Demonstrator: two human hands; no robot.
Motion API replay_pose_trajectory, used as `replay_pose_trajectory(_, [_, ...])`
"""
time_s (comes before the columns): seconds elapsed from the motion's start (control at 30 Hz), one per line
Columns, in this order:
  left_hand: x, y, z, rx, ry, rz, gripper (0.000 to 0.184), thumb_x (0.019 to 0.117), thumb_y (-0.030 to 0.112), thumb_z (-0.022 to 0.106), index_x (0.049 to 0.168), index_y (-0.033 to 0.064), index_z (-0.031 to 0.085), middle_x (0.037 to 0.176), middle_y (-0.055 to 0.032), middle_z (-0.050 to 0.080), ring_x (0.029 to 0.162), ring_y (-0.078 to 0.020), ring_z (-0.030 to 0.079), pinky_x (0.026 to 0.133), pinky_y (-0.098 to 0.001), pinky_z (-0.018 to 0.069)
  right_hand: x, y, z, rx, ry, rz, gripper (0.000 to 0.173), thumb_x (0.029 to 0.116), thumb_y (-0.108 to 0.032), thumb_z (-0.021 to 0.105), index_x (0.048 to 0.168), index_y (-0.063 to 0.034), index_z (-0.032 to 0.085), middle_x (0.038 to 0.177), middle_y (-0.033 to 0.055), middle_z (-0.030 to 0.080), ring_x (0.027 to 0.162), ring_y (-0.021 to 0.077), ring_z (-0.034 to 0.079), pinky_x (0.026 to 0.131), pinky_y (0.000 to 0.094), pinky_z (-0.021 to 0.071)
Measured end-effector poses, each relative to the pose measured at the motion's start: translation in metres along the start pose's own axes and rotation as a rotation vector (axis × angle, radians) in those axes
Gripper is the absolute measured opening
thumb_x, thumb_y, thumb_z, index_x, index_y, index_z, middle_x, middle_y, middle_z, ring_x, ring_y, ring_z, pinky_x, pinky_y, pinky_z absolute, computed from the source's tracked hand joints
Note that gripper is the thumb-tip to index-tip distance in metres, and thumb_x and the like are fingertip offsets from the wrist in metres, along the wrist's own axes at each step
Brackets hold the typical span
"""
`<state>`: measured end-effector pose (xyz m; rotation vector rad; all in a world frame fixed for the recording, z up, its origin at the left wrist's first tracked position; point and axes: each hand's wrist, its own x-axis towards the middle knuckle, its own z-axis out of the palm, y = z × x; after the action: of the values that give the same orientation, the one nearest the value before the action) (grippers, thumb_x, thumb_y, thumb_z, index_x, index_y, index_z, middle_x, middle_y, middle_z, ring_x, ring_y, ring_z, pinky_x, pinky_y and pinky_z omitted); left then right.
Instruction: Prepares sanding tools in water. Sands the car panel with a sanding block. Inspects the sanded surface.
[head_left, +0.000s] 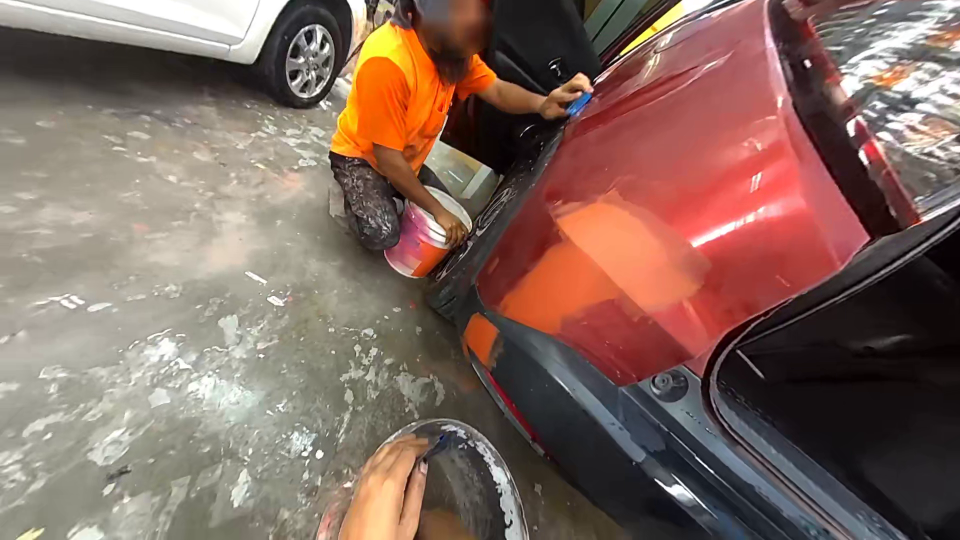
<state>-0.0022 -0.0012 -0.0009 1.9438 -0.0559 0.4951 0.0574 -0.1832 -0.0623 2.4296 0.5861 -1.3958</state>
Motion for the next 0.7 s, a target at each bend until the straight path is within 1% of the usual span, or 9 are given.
replay_pose_trajectory(0.1, [0.000, -0.001, 0.003, 0.002, 0.031, -0.013, 0.036, 0.1065, 0.028, 0.043, 0.121, 0.0120, 0.072, 0.130, -0.0003, 0.070, 0.130, -0.0139, 0.060, 0.113, -0.0385, 0.0468, -0.034, 0.005, -0.022, 0.111, 0.073, 0.142, 0.050, 0.0829, -0.028, 0.078, 0.126, -0.0060, 0.067, 0.124, 0.0247, 0.068, 0.116, 0.0451, 0.065, 0.093, 0.0703, 0.0505])
replay_pose_trajectory(0.2, [0.000, 0.000, 0.005, 0.001, 0.059, -0.046, 0.037, 0.1069, 0.027, 0.041, 0.124, 0.0114, 0.070, 0.128, -0.0017, 0.070, 0.127, -0.0149, 0.062, 0.112, -0.0384, 0.0481, -0.068, 0.014, -0.044, 0.181, 0.238, 0.186, 0.064, 0.0799, -0.025, 0.079, 0.140, -0.0203, 0.059, 0.125, 0.0207, 0.069, 0.114, 0.0446, 0.066, 0.091, 0.0712, 0.0516])
replay_pose_trajectory(0.27, [0.002, 0.005, 0.001, -0.039, 0.059, -0.132, 0.039, 0.1072, 0.027, 0.039, 0.128, 0.0086, 0.066, 0.118, -0.0047, 0.072, 0.115, -0.0170, 0.067, 0.104, -0.0400, 0.0527, -0.091, 0.025, -0.057, 0.269, 0.365, 0.158, 0.066, 0.0816, -0.021, 0.077, 0.145, -0.0234, 0.057, 0.123, 0.0177, 0.071, 0.112, 0.0405, 0.068, 0.092, 0.0677, 0.0530])
replay_pose_trajectory(0.37, [0.010, 0.013, -0.008, -0.137, 0.060, -0.320, 0.040, 0.1080, 0.031, 0.041, 0.137, 0.0072, 0.056, 0.093, -0.0066, 0.072, 0.087, -0.0188, 0.072, 0.080, -0.0423, 0.0605, -0.133, 0.037, -0.067, 0.450, 0.608, 0.092, 0.035, 0.0897, -0.020, 0.071, 0.124, -0.0194, 0.072, 0.114, 0.0086, 0.075, 0.107, 0.0263, 0.071, 0.095, 0.0565, 0.0562])
replay_pose_trajectory(0.47, [0.015, 0.015, -0.013, -0.198, 0.067, -0.380, 0.044, 0.1059, 0.031, 0.046, 0.147, 0.0163, 0.048, 0.089, -0.0035, 0.072, 0.080, -0.0158, 0.072, 0.075, -0.0419, 0.0611, -0.164, 0.043, -0.060, 0.756, 0.887, -0.059, 0.023, 0.0893, -0.012, 0.070, 0.111, -0.0136, 0.076, 0.101, 0.0002, 0.077, 0.094, 0.0116, 0.074, 0.086, 0.0385, 0.0630])
replay_pose_trajectory(0.57, [0.017, 0.020, -0.018, -0.166, 0.038, -0.341, 0.055, 0.1052, 0.030, 0.046, 0.159, 0.0303, 0.036, 0.098, -0.0034, 0.074, 0.085, -0.0167, 0.072, 0.079, -0.0450, 0.0608, -0.185, 0.038, -0.055, 1.063, 1.025, -0.185, 0.025, 0.0892, -0.005, 0.068, 0.114, -0.0030, 0.074, 0.102, 0.0072, 0.077, 0.094, 0.0154, 0.074, 0.084, 0.0332, 0.0638])
replay_pose_trajectory(0.6, [0.017, 0.021, -0.019, -0.140, 0.022, -0.325, 0.058, 0.1052, 0.028, 0.046, 0.161, 0.0335, 0.032, 0.098, -0.0043, 0.074, 0.085, -0.0181, 0.072, 0.078, -0.0464, 0.0607, -0.190, 0.036, -0.053, 1.146, 1.042, -0.195, 0.026, 0.0902, -0.004, 0.067, 0.116, -0.0005, 0.073, 0.104, 0.0104, 0.076, 0.095, 0.0187, 0.074, 0.084, 0.0344, 0.0639])
replay_pose_trajectory(0.67, [0.017, 0.023, -0.019, -0.073, -0.024, -0.312, 0.064, 0.1038, 0.025, 0.045, 0.163, 0.0369, 0.025, 0.089, -0.0056, 0.072, 0.076, -0.0207, 0.070, 0.072, -0.0474, 0.0592, -0.195, 0.036, -0.051, 1.293, 1.064, -0.188, 0.028, 0.0924, -0.002, 0.066, 0.119, 0.0025, 0.071, 0.108, 0.0159, 0.075, 0.097, 0.0241, 0.074, 0.085, 0.0377, 0.0640])
replay_pose_trajectory(0.7, [0.018, 0.024, -0.020, -0.034, -0.064, -0.309, 0.068, 0.1020, 0.022, 0.047, 0.164, 0.0380, 0.023, 0.092, -0.0067, 0.073, 0.079, -0.0221, 0.070, 0.074, -0.0485, 0.0592, -0.196, 0.036, -0.050, 1.362, 1.071, -0.179, 0.028, 0.0939, 0.000, 0.065, 0.121, 0.0038, 0.069, 0.110, 0.0180, 0.074, 0.099, 0.0261, 0.073, 0.086, 0.0392, 0.0638])
